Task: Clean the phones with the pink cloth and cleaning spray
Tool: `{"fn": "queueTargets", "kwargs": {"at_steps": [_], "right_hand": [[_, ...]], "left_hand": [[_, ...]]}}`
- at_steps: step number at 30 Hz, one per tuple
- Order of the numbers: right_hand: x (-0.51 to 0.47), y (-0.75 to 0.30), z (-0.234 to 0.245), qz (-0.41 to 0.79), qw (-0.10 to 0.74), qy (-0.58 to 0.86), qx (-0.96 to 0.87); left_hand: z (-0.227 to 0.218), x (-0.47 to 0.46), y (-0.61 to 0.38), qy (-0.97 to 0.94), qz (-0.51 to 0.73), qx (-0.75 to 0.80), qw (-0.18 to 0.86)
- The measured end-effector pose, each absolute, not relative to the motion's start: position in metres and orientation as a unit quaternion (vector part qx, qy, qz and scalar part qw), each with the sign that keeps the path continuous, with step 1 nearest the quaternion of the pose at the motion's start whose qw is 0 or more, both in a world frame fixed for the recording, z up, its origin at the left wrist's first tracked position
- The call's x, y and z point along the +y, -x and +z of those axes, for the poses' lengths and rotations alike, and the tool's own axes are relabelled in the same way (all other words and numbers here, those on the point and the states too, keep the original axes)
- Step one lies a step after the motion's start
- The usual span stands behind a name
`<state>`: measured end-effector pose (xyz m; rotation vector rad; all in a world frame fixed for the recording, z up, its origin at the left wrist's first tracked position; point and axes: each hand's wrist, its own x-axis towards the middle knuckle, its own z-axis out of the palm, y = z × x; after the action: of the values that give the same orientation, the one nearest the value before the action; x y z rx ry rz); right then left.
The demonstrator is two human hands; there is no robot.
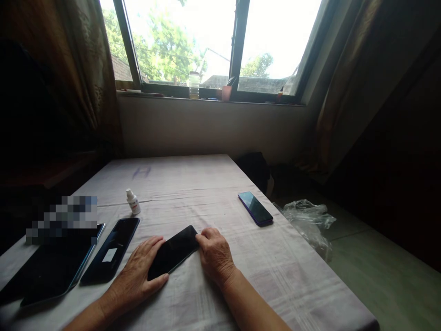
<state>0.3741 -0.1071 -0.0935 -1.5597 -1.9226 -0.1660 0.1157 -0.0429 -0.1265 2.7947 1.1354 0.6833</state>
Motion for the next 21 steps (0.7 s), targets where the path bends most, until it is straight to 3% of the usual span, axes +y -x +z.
{"fn": "queueTargets", "kwargs": {"at_steps": [12,21], "right_hand": [[-0.108,-0.386,-0.089,-0.078,0.358,0.593,-0.717],[-0.103,-0.374,-0.087,-0.091,0.310,0.589,-0.741]], "left_hand": [[-0.119,-0.048,-0.115,-0.916,0.208,0.342,0.003],[-0.112,-0.049,-0.116,-0.917,0.190,0.349,0.034]]}}
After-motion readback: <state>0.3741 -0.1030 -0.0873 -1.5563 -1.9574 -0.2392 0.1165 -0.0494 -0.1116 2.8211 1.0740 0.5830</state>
